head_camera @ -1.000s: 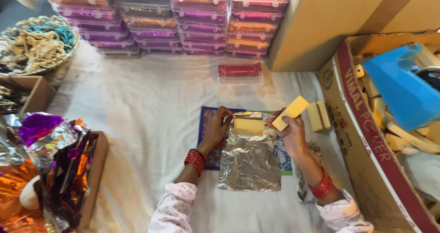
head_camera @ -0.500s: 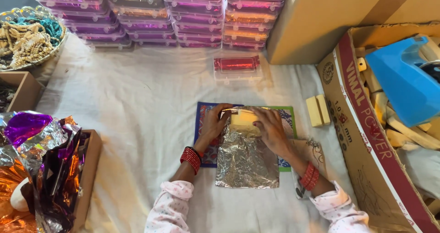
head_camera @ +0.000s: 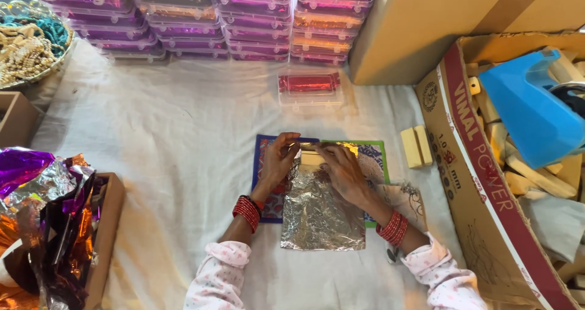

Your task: Wrapping small wooden blocks in foil and paper labels.

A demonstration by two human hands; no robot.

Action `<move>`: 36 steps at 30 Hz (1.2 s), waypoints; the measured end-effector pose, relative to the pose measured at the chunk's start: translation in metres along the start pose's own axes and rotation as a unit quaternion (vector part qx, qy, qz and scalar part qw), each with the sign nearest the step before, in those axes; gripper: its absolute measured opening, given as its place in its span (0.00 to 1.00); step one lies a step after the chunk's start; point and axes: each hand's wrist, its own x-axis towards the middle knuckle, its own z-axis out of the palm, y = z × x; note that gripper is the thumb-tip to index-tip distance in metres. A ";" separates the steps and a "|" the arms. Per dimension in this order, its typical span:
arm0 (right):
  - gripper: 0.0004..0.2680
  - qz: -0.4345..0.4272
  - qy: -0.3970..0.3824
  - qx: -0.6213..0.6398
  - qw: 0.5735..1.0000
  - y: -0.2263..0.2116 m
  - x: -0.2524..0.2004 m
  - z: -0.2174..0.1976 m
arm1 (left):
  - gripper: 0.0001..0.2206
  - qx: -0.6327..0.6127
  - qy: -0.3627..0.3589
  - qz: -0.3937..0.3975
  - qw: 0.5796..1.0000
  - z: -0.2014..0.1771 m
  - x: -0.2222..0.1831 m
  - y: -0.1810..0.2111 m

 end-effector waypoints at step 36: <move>0.25 -0.007 -0.034 0.000 0.999 0.007 -0.020 -0.019 | 0.13 0.035 -0.019 0.024 0.999 0.002 -0.005 0.002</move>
